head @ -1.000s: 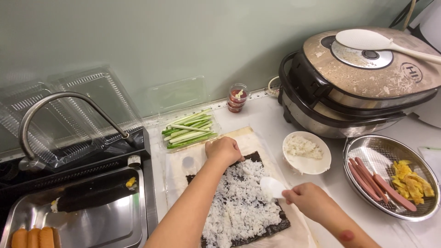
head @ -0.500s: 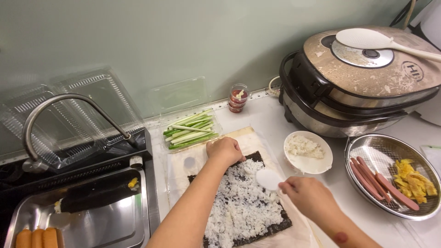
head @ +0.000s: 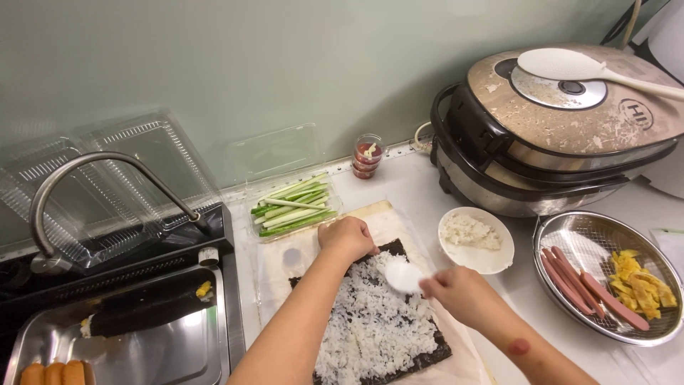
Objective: Making sushi rolls by spreading rice on seaweed and adding ingredients like cucumbers and sausages.
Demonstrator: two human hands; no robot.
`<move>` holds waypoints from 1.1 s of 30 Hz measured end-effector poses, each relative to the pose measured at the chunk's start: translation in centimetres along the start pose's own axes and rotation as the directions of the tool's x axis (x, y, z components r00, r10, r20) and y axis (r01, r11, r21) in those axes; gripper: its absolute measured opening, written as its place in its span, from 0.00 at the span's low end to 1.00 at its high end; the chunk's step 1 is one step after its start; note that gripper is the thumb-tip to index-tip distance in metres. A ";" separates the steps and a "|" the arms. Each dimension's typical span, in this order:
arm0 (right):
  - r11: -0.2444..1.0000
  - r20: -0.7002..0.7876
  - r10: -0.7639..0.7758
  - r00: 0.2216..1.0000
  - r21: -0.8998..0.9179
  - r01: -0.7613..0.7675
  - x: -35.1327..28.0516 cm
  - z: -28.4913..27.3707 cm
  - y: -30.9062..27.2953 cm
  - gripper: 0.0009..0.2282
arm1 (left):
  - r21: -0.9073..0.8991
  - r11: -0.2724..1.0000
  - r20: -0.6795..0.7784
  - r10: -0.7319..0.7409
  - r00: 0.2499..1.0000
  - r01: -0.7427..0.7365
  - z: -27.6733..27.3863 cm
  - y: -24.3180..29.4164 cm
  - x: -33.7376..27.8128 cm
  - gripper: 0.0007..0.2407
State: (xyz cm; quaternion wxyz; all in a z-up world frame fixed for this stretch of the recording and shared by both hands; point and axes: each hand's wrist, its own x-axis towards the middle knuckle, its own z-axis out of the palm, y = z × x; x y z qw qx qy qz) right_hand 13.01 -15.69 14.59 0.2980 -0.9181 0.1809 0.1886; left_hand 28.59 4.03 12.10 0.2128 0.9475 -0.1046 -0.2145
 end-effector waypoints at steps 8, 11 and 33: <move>0.997 -0.195 -0.066 0.978 -0.042 0.059 0.5 0.9 -1.8 0.17 | -0.028 1.000 -0.012 0.001 1.000 -0.001 0.1 -0.2 0.1 0.08; 0.994 -0.329 -0.072 0.942 -0.098 0.042 -1.3 0.6 0.2 0.16 | -0.031 1.000 -0.003 -0.001 1.000 0.001 -0.1 -0.1 0.2 0.09; 0.967 0.001 0.089 0.996 -0.239 -0.086 -5.6 -3.1 0.4 0.18 | 0.000 1.000 -0.017 0.017 1.000 -0.017 0.5 -0.4 0.5 0.08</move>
